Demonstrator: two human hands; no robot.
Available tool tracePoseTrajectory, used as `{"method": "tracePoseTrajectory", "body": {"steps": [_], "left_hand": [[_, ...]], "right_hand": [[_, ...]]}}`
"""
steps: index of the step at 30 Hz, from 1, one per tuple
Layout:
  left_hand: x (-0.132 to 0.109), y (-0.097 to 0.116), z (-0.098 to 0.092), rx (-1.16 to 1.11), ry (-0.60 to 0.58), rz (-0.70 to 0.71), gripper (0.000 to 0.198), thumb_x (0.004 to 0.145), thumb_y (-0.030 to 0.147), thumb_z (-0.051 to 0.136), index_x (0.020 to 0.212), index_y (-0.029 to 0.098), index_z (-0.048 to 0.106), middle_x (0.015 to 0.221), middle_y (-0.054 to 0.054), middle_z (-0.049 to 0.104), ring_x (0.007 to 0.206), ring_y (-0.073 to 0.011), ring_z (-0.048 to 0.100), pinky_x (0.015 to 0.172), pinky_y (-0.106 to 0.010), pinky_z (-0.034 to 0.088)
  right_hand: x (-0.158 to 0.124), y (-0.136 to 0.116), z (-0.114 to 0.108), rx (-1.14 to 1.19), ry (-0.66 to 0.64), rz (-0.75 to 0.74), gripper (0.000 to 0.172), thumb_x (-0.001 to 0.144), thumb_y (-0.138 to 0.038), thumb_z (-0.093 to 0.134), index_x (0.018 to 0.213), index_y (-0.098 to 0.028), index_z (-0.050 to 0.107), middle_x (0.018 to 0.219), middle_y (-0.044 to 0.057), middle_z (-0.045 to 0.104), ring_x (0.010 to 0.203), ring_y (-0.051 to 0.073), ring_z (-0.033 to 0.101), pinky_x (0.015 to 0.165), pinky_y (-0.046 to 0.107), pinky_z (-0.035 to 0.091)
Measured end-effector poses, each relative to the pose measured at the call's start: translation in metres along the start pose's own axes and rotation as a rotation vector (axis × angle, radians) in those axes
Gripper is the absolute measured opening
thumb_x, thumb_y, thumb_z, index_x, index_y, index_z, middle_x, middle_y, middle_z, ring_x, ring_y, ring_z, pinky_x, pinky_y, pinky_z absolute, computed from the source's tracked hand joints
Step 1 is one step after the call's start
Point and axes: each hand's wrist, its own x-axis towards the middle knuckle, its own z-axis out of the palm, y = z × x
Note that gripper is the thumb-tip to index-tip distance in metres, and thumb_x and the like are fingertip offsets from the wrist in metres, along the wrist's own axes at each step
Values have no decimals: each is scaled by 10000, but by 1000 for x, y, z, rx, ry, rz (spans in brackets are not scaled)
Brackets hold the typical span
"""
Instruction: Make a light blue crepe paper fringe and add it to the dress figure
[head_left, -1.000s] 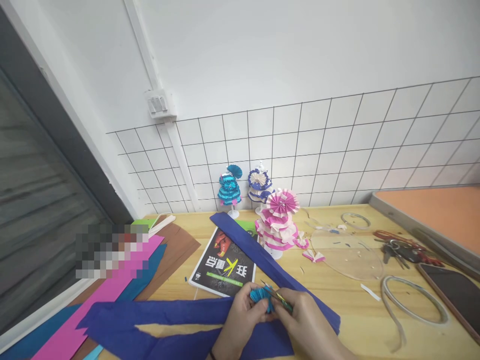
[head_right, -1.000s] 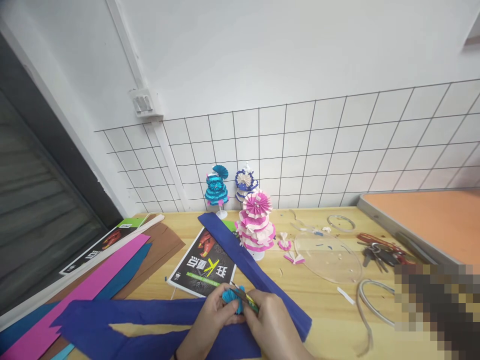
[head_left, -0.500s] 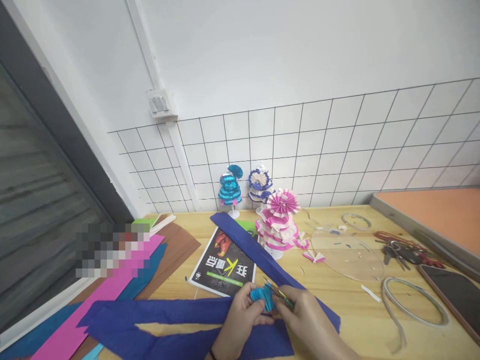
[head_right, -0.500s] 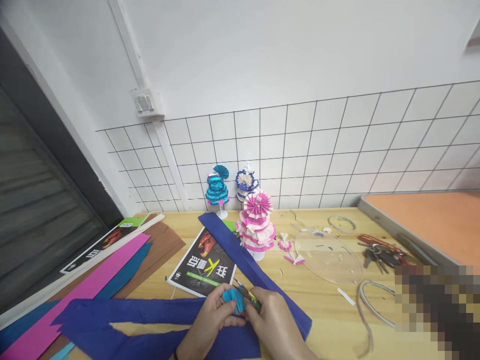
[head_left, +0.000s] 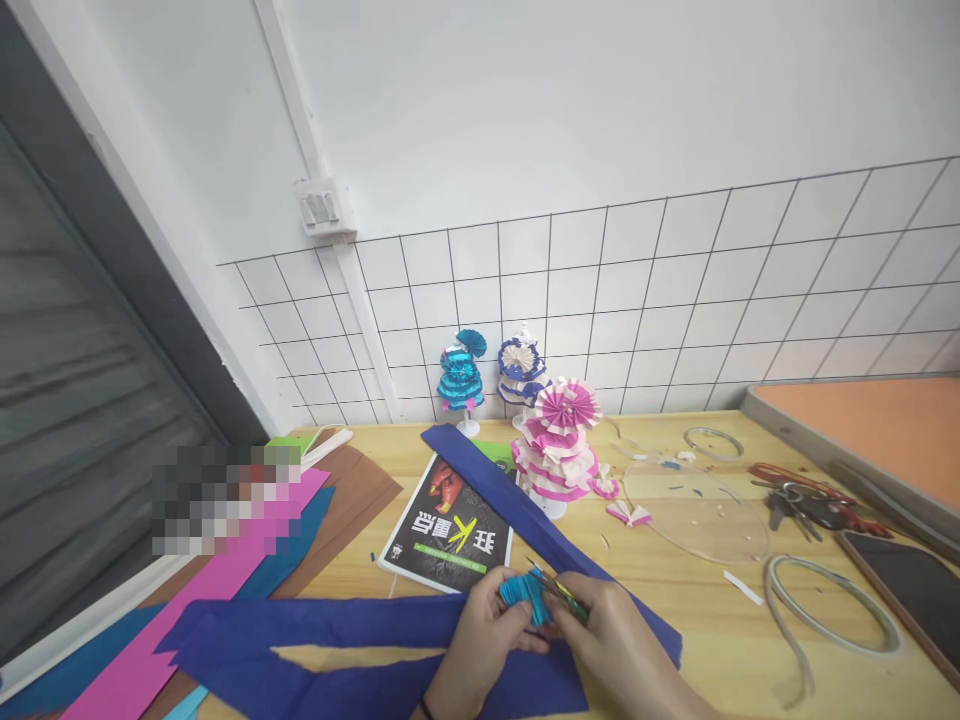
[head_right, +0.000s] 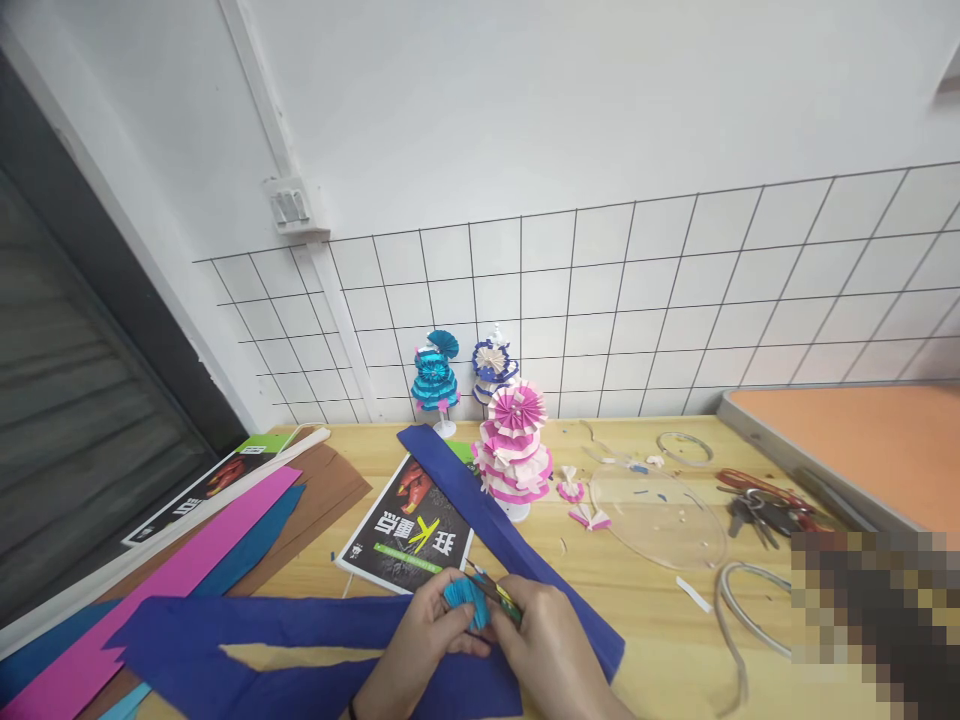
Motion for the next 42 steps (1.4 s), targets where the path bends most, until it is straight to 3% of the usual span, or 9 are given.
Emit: {"method": "tracePoseTrajectory", "body": {"steps": [9,15,19,25,42], "left_hand": [[-1,1,-1,-54,24,25,133,673,182,676,709,134,557,658,-16,635,607,-147,603,582,-288,517],[-1,4,-5,-153,45,40,91,725,174,635,760,139,558,738,-54,672,671,-184,638,629,-324,514],[0,8,-9,-249,101,69,121,765,162,588,879,137,552,849,-95,688,776,-217,652,731,-372,492],[3,11,-13,-380,181,89,171,750,143,597,910,143,538,793,-98,704,758,-223,662,765,-396,475],[-2,11,-9,-366,75,117,109,774,152,582,879,124,566,850,-120,701,791,-233,649,772,-422,465]], "right_hand": [[1,-1,-1,95,9,2,263,837,-278,432,621,-201,558,577,-7,635,562,178,592,523,222,403],[3,-1,-3,179,17,17,272,862,-370,409,805,-191,605,750,24,683,698,199,616,595,222,442],[-1,-2,-2,156,-18,35,327,864,-439,396,712,-197,553,653,-2,625,639,184,578,577,223,417],[-9,-7,0,110,-131,48,358,911,-419,285,697,-216,489,670,-6,601,670,180,583,626,235,400],[-7,-7,1,21,-123,75,358,902,-420,287,651,-228,455,613,4,614,602,192,597,566,246,390]]}}
